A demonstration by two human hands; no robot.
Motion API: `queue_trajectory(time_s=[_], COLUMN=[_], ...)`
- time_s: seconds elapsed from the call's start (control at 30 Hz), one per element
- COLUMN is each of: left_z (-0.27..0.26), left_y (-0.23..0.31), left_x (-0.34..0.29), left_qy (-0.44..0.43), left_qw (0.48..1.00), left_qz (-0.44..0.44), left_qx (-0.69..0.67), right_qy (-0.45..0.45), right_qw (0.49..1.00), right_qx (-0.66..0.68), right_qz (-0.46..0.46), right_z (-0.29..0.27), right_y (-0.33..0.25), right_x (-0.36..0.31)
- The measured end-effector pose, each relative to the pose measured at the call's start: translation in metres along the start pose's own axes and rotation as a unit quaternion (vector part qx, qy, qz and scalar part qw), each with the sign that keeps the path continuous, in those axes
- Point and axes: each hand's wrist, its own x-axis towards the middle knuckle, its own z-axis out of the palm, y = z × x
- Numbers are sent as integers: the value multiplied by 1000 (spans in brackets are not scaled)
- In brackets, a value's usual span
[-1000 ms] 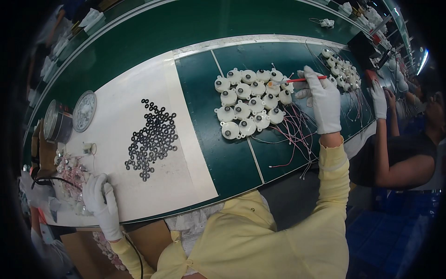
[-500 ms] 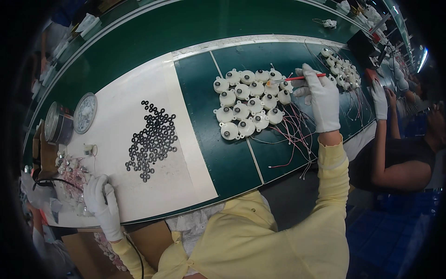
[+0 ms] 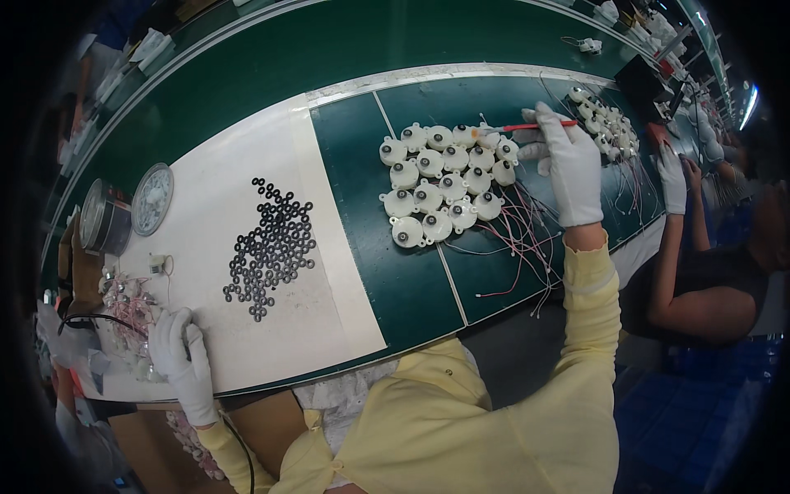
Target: The person applies a white substance to the center of white plastic components using a small brush. They then pick up small black rings and place them onto the components. The person handles the components one at a time, moving them between the work surface and a pile of finished items.
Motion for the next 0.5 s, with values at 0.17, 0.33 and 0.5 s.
queue_trajectory(time_s=[0.17, 0.33, 0.5], left_z=[0, 1, 2], left_y=[-2, -3, -2], left_x=[-1, -2, 0], left_qy=[0, 0, 18], left_qw=[1000, 1000, 1000], left_qz=[4, 4, 12], left_qx=[2, -3, 8], right_qy=[-32, -57, -51], right_qw=[999, 997, 997], right_qx=[19, 23, 6], right_qz=[26, 49, 61], right_z=[13, 13, 18], right_y=[0, 6, 4], right_x=[21, 33, 30])
